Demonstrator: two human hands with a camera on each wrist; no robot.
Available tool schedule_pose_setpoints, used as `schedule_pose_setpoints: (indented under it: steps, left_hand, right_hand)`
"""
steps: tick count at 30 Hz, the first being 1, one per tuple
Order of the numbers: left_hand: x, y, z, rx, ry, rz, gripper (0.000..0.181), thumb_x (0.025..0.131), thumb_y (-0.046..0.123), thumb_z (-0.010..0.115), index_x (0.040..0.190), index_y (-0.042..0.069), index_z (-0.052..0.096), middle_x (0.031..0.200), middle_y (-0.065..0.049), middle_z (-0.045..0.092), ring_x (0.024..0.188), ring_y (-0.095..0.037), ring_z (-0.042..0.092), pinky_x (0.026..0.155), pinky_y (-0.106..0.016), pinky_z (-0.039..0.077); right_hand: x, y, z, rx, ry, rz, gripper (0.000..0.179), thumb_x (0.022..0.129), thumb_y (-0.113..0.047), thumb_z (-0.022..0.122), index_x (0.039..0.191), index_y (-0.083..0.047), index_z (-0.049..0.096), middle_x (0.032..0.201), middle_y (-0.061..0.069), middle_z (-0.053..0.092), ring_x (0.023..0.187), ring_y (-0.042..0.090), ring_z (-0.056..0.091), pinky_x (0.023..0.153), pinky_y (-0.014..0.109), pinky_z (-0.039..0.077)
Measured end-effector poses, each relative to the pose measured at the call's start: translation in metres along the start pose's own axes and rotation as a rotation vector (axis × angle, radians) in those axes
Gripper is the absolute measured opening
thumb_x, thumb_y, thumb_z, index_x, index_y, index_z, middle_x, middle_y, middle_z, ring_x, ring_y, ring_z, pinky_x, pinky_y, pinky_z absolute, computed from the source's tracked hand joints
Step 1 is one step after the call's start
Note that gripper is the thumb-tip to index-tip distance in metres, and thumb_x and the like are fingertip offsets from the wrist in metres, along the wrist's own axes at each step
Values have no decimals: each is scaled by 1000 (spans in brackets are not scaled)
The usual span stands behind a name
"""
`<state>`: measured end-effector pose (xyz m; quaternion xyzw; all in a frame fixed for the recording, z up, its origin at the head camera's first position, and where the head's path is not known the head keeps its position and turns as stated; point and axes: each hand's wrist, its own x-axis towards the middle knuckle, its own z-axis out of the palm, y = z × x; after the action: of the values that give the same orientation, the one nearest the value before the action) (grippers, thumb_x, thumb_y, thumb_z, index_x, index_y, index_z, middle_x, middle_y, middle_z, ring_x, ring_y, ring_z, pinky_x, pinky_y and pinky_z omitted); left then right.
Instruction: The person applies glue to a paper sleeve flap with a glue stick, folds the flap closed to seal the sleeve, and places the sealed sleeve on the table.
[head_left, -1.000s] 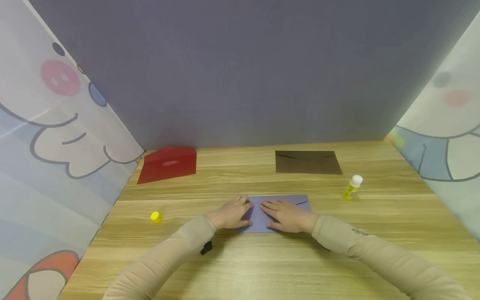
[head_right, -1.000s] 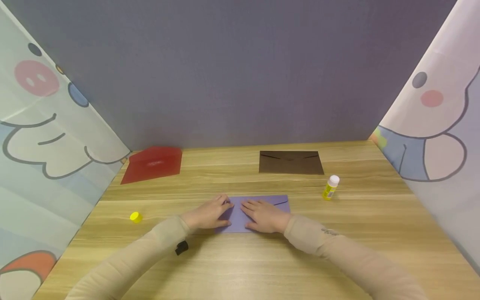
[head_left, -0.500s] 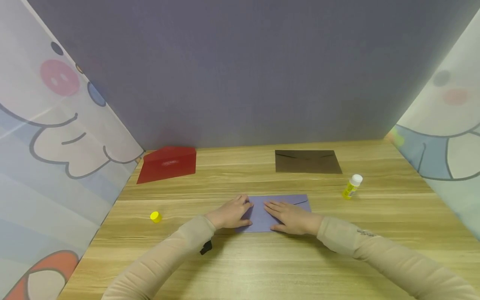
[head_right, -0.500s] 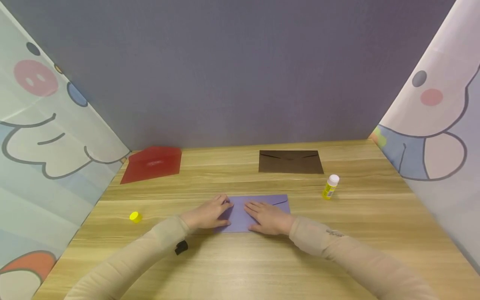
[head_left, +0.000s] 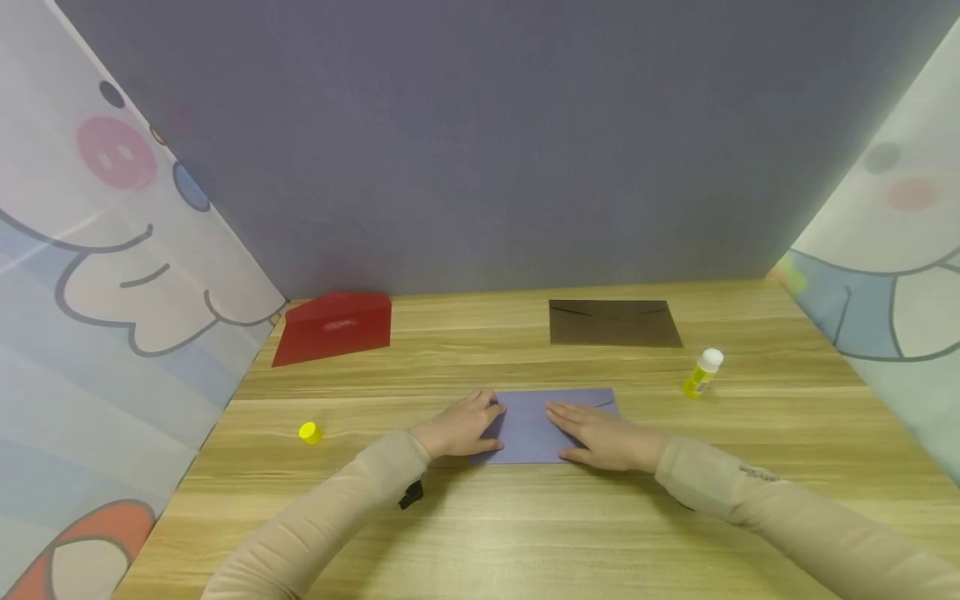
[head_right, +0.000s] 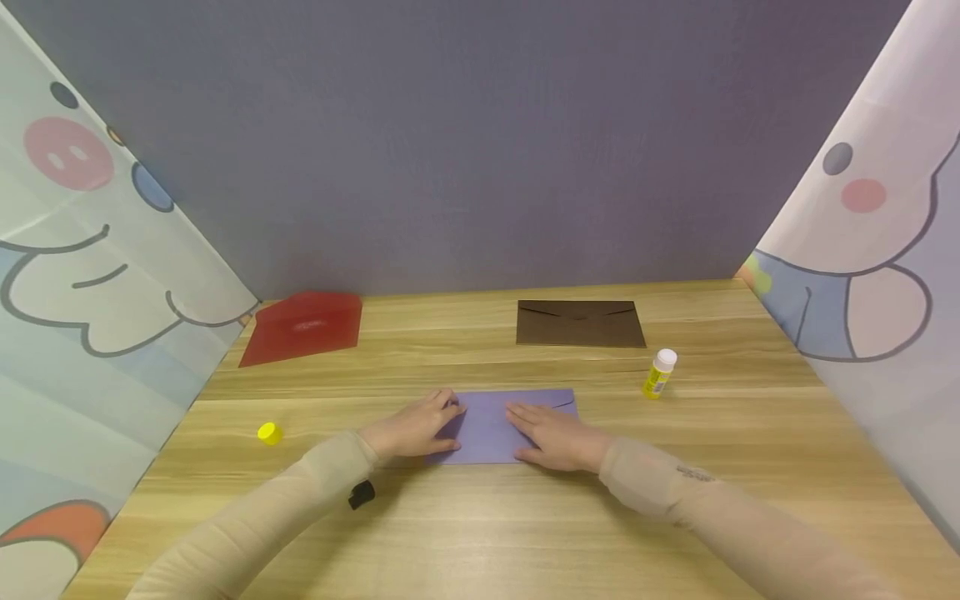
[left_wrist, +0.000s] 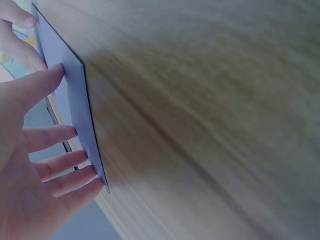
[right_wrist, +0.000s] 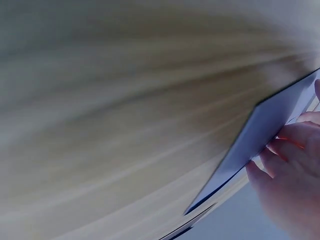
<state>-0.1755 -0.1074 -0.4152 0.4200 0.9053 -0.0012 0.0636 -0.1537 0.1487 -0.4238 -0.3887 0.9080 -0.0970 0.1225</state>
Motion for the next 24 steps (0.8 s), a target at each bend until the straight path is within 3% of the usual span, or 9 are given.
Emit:
schedule_pose_setpoints:
  steps: [15,24]
  left_hand:
    - [-2,1,-1,-6,-17,-6,59,84,40,57,124,-2,48,115,-10,43,104,-18,43,92,-26,40]
    - [0,2,-3,-12,-17,-9,59,83,40,57,124,-1,48,115,-10,44,106,-19,43,93,-27,39]
  right_hand:
    - [-15,16,0,-12,72,1,62,90,-39,47,133,2,35,140,15,30,124,34,33,100,46,30]
    - [-7,4,-11,-71,126,-36,55,89,-36,50,122,8,47,130,20,42,116,34,43,94,44,38]
